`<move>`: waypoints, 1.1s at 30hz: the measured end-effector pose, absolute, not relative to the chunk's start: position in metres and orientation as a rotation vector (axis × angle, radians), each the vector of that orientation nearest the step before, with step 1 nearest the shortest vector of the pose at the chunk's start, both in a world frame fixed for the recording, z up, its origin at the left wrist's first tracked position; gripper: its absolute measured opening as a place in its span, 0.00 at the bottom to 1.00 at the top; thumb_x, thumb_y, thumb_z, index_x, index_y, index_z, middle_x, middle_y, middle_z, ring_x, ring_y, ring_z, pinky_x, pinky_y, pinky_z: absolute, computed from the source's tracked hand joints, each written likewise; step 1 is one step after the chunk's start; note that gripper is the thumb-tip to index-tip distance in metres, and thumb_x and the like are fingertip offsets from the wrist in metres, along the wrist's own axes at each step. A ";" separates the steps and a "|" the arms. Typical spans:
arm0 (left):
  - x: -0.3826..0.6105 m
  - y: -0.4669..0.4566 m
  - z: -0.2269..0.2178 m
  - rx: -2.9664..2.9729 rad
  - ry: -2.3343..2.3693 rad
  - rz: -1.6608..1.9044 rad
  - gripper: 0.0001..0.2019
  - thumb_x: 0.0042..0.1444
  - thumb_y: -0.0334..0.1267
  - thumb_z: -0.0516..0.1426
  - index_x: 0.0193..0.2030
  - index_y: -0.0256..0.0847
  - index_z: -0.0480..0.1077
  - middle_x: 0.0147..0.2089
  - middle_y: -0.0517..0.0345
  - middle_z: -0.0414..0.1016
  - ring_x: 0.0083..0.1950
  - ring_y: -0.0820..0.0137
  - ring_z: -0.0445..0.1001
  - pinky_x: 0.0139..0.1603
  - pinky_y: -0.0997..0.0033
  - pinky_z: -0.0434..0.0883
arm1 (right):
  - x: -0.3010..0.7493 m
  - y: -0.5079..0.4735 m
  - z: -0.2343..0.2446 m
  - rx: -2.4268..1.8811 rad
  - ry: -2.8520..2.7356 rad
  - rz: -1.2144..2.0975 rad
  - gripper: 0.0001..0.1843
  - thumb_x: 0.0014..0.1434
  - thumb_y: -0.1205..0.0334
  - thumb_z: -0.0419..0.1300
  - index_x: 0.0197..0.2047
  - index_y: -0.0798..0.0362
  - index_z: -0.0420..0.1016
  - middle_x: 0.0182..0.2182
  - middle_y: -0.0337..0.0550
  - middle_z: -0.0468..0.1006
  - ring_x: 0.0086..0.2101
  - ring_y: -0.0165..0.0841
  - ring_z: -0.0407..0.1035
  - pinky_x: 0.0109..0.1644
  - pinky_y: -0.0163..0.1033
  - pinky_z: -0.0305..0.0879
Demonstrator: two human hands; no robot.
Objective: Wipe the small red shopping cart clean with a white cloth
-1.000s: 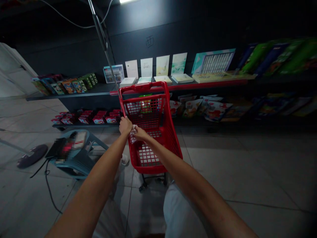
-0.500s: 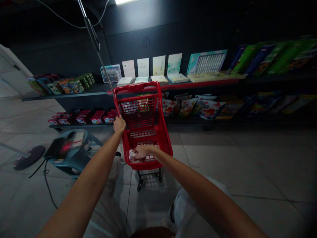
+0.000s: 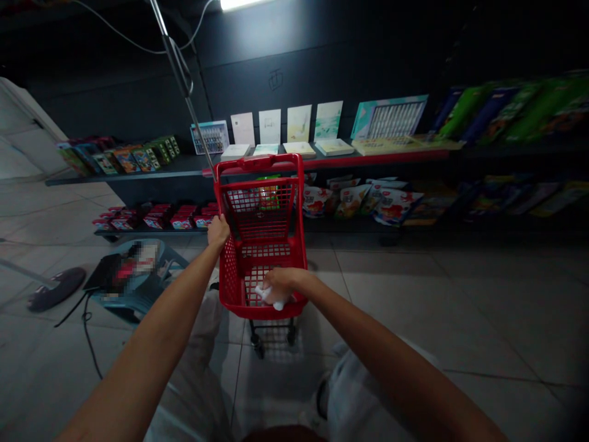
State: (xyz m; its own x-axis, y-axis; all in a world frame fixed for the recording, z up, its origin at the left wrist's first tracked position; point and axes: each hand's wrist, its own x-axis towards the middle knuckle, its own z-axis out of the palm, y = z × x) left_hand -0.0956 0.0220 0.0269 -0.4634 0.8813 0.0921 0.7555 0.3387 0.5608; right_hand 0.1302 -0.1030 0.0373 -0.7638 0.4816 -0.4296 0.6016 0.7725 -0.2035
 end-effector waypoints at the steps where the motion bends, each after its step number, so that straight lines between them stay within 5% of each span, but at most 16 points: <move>1: -0.097 0.024 0.026 1.502 2.366 0.808 0.25 0.73 0.48 0.39 0.56 0.36 0.71 0.59 0.33 0.77 0.61 0.51 0.76 0.58 0.54 0.70 | 0.133 -0.106 0.042 0.844 2.563 -0.447 0.18 0.57 0.52 0.64 0.46 0.53 0.85 0.43 0.52 0.85 0.42 0.42 0.80 0.43 0.38 0.71; 6: -0.106 0.031 0.025 1.615 2.339 0.776 0.25 0.73 0.47 0.39 0.54 0.36 0.72 0.59 0.34 0.77 0.61 0.53 0.76 0.59 0.57 0.70 | 0.139 -0.128 0.065 1.018 2.437 -0.455 0.23 0.63 0.56 0.55 0.52 0.60 0.82 0.49 0.63 0.82 0.49 0.50 0.79 0.45 0.45 0.72; 15: -0.109 0.035 0.027 1.706 2.336 0.727 0.25 0.73 0.46 0.38 0.52 0.36 0.73 0.58 0.34 0.78 0.61 0.52 0.76 0.60 0.56 0.69 | 0.163 -0.141 0.064 0.935 2.773 -0.248 0.16 0.62 0.60 0.56 0.43 0.55 0.84 0.46 0.55 0.84 0.50 0.46 0.77 0.56 0.48 0.66; 20: -0.107 0.032 0.030 1.707 2.336 0.728 0.25 0.73 0.46 0.38 0.51 0.38 0.73 0.57 0.36 0.78 0.60 0.52 0.76 0.60 0.57 0.69 | 0.166 -0.146 0.059 0.951 2.807 -0.190 0.17 0.63 0.60 0.53 0.41 0.56 0.84 0.43 0.56 0.85 0.44 0.45 0.80 0.48 0.44 0.68; 33: -0.106 0.016 0.044 1.749 2.525 0.658 0.25 0.72 0.46 0.40 0.55 0.39 0.74 0.55 0.36 0.80 0.57 0.51 0.78 0.58 0.55 0.71 | 0.143 -0.160 0.047 1.092 2.851 -0.229 0.29 0.63 0.41 0.54 0.41 0.58 0.86 0.39 0.61 0.85 0.41 0.49 0.81 0.46 0.46 0.71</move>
State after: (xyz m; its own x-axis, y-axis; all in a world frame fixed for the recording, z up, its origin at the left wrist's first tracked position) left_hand -0.1060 0.0164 0.0439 -0.3799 0.8951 0.2334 0.8952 0.2921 0.3366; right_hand 0.1429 -0.1597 0.0474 -0.7428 0.6573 -0.1273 0.6692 0.7348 -0.1110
